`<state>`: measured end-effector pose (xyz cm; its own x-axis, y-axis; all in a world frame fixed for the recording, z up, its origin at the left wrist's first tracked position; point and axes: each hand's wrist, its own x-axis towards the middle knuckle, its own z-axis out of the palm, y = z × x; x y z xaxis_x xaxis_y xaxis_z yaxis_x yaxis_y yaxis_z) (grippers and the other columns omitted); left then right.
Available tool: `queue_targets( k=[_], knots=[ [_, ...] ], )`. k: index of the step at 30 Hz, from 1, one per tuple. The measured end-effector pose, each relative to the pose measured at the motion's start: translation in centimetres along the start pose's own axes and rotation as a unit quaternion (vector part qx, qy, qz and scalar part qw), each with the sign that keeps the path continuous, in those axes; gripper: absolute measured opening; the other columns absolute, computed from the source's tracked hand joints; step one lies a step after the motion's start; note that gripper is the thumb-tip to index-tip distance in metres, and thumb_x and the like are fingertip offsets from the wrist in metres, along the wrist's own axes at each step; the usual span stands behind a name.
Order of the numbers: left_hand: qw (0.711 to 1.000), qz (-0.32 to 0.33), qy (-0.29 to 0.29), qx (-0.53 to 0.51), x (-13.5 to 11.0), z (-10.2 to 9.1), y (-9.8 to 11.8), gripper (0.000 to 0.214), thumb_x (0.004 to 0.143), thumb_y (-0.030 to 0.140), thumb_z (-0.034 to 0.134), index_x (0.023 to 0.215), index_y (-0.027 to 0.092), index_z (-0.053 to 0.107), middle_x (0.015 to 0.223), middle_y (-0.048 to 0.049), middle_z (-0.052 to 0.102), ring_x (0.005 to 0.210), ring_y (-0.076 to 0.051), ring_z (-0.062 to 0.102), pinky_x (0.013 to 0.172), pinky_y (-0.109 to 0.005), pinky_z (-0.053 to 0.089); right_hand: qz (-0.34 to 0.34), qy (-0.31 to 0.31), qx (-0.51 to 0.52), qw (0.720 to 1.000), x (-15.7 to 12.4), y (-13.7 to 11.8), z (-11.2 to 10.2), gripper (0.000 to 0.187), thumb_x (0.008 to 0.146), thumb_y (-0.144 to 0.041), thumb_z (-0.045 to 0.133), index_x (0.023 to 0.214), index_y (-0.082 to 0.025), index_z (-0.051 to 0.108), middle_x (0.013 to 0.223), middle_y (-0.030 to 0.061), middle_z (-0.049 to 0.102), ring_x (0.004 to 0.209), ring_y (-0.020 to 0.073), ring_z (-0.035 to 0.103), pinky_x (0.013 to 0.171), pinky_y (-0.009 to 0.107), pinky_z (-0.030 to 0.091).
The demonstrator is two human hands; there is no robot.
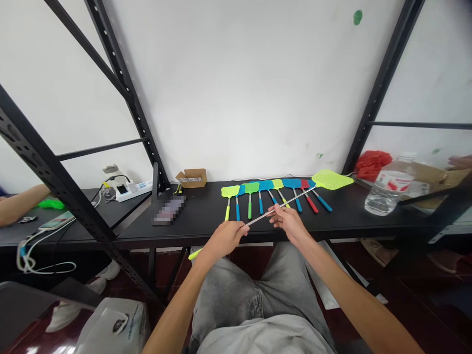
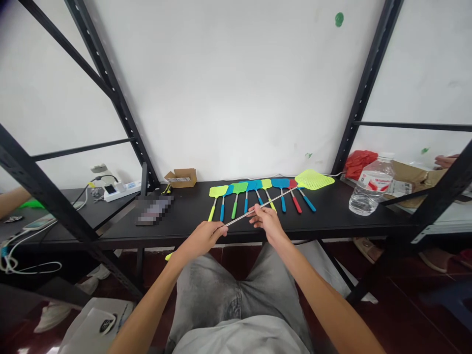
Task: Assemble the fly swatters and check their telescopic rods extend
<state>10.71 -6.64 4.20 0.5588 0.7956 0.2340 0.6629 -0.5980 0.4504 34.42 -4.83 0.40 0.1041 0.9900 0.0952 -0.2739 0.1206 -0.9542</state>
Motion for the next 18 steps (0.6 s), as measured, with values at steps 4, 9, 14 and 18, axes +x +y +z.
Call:
queue_targets(
  k=[4, 9, 14, 18],
  knots=[
    [0.999, 0.007, -0.021, -0.025, -0.4, -1.4, -0.9, 0.046, 0.098, 0.045, 0.033, 0.079, 0.02, 0.067, 0.071, -0.0014, 0.064, 0.069, -0.016, 0.055, 0.066, -0.025, 0.036, -0.018, 0.05, 0.019, 0.998, 0.8, -1.5, -2.3, 0.038, 0.072, -0.052, 0.077, 0.078, -0.015, 0.072, 0.079, 0.0091, 0.071, 0.06, 0.0124, 0.061, 0.048, 0.02, 0.046],
    [0.993, -0.012, -0.08, -0.086, -1.0, -3.5, -2.5, 0.047, 0.093, 0.053, 0.04, 0.082, 0.017, 0.068, 0.065, 0.0007, 0.055, 0.061, -0.013, 0.048, 0.058, -0.023, 0.033, -0.042, 0.098, 0.044, 0.993, 1.8, -2.9, -5.5, 0.034, 0.071, -0.049, 0.079, 0.077, -0.016, 0.071, 0.077, 0.007, 0.071, 0.059, 0.0118, 0.061, 0.048, 0.02, 0.046],
    [0.977, -0.051, -0.14, -0.154, -2.0, -5.4, -4.7, 0.054, 0.086, 0.063, 0.048, 0.087, 0.014, 0.069, 0.062, 0.0024, 0.045, 0.059, -0.011, 0.037, 0.053, -0.022, 0.028, -0.054, 0.112, 0.043, 0.991, 2.2, -3.4, -6.7, 0.032, 0.072, -0.047, 0.078, 0.078, -0.016, 0.071, 0.082, 0.0083, 0.072, 0.059, 0.0118, 0.06, 0.047, 0.02, 0.047],
    [0.968, -0.089, -0.166, -0.166, -2.7, -6.6, -5.9, 0.056, 0.082, 0.067, 0.05, 0.091, 0.015, 0.068, 0.061, 0.0034, 0.04, 0.055, -0.01, 0.031, 0.05, -0.022, 0.023, -0.054, 0.093, 0.044, 0.993, 1.9, -3.0, -5.4, 0.033, 0.072, -0.048, 0.078, 0.078, -0.016, 0.071, 0.082, 0.0087, 0.072, 0.058, 0.0123, 0.061, 0.047, 0.021, 0.047]
  ],
)
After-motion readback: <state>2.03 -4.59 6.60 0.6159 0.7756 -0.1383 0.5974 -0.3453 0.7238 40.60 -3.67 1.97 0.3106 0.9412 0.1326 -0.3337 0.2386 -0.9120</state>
